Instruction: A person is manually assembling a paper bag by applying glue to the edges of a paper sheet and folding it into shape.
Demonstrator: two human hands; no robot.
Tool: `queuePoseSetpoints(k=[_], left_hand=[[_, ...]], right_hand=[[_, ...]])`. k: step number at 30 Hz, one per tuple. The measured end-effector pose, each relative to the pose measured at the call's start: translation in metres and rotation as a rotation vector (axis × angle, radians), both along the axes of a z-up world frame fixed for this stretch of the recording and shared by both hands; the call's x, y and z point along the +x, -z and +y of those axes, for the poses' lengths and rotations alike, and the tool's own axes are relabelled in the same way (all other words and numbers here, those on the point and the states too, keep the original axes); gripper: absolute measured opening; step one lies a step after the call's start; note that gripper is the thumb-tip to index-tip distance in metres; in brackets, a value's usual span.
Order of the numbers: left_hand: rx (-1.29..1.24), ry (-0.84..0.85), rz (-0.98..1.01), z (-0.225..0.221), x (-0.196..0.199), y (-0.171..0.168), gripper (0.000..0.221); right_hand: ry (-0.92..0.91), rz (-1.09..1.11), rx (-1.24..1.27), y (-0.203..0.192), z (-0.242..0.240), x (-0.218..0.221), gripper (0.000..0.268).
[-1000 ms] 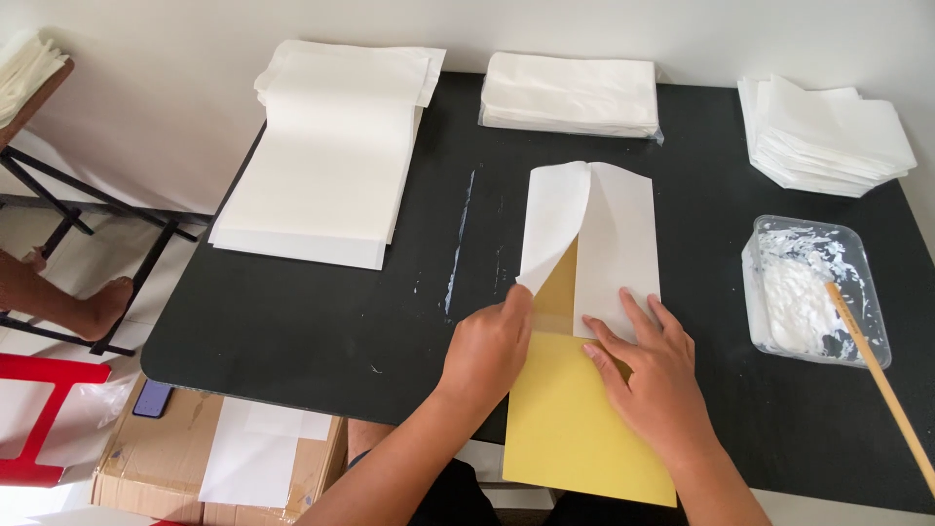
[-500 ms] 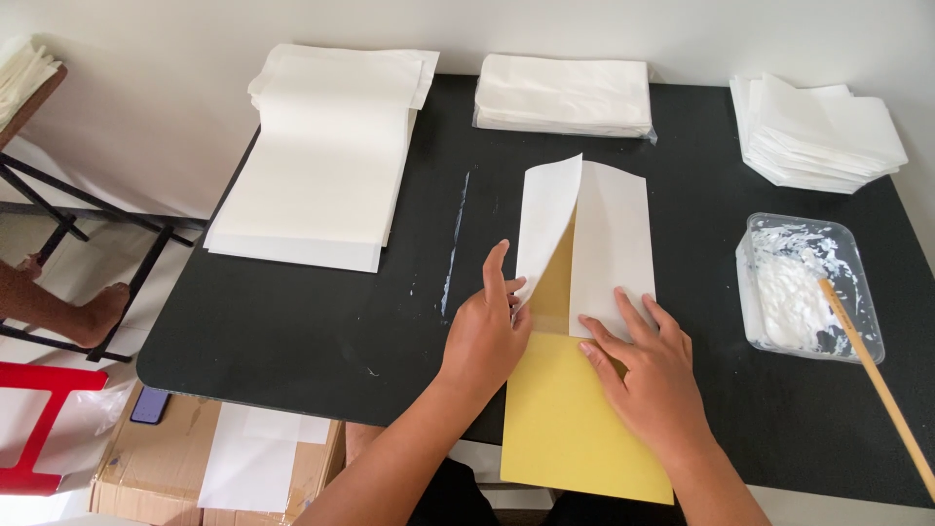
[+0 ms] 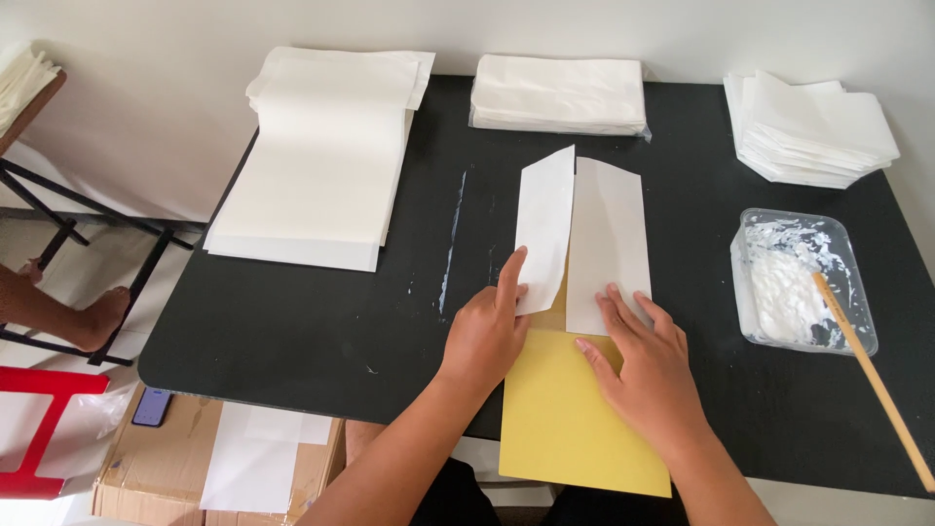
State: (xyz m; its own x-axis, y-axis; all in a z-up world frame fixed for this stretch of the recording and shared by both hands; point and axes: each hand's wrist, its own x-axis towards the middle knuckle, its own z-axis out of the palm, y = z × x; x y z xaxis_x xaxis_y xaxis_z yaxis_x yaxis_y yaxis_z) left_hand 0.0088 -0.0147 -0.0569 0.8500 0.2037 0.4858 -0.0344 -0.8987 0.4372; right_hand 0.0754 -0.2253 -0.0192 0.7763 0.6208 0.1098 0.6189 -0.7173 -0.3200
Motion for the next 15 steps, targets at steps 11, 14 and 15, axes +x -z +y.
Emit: queuePoseSetpoints(k=[11,14,15], left_hand=[[-0.012,-0.085,0.204,-0.011,-0.006,-0.024,0.065],[0.004,-0.084,0.198,-0.011,-0.007,-0.024,0.063],[0.012,-0.081,0.194,-0.012,-0.007,-0.023,0.061]], right_hand=[[0.011,0.000,0.053,-0.005,0.009,0.067,0.022],[-0.005,0.069,0.151,-0.018,0.020,0.073,0.036],[-0.012,0.065,0.158,-0.022,0.022,0.074,0.047]])
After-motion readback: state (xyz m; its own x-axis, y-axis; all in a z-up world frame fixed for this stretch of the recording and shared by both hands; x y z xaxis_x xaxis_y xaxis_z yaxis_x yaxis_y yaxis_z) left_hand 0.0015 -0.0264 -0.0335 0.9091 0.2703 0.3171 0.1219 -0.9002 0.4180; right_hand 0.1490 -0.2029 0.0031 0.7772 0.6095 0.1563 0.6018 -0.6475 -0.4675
